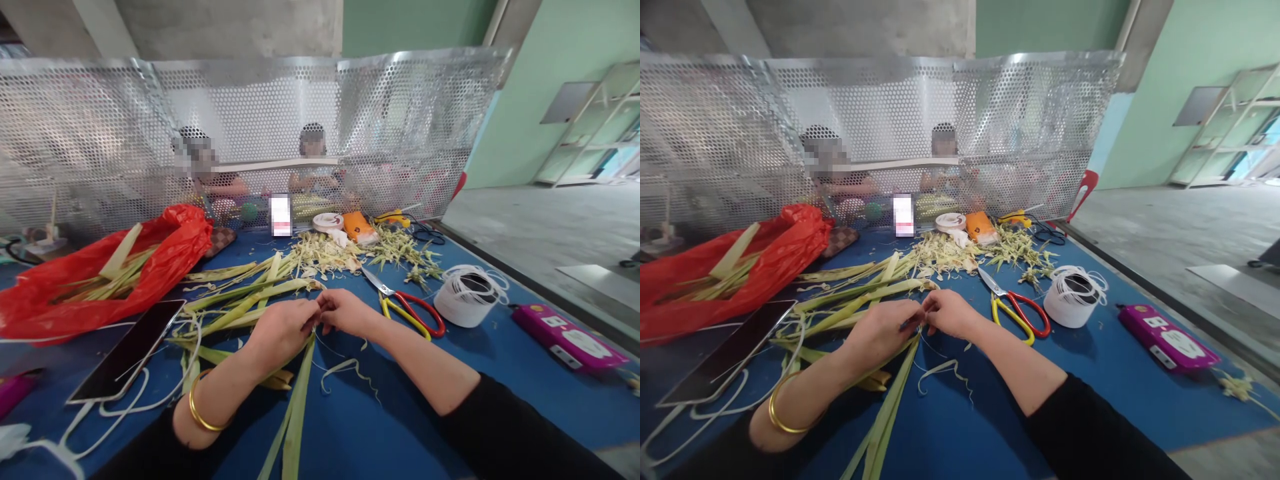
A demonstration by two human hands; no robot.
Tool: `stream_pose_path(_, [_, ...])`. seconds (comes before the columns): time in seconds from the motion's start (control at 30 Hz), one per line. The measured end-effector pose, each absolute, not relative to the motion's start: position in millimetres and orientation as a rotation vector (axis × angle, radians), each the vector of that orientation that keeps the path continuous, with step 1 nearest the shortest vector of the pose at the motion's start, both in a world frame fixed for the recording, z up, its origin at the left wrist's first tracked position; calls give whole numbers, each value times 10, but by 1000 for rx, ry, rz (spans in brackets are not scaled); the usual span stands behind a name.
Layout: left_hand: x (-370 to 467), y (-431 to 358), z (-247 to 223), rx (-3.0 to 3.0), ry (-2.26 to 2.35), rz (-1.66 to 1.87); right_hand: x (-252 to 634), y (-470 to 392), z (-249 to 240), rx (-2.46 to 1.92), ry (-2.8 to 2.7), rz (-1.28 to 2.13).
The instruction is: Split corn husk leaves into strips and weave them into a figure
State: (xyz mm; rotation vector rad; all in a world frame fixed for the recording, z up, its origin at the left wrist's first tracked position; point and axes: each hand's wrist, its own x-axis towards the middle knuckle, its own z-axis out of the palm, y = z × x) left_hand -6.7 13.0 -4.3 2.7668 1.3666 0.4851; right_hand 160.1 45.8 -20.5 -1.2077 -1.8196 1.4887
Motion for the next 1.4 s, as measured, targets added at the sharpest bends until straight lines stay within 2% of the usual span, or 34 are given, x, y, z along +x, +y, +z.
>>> stream_pose_path(0.4, [-103,163,22,2476,1391,593,1536,458,-391,-1156,-1796,1349])
stream_pose_path(0.83, [-98,154,-55,2931,1509,417,1545,408,-233,-1149,-1687,1525])
stream_pose_path(1.03, [-102,169,-67,3007,1483,530,1568,415,-223,-1113,-1655,1566])
stream_pose_path(1.4, [-115,146,-17,2793,1479,684,1672,475,-156,-1226,-1590,1564])
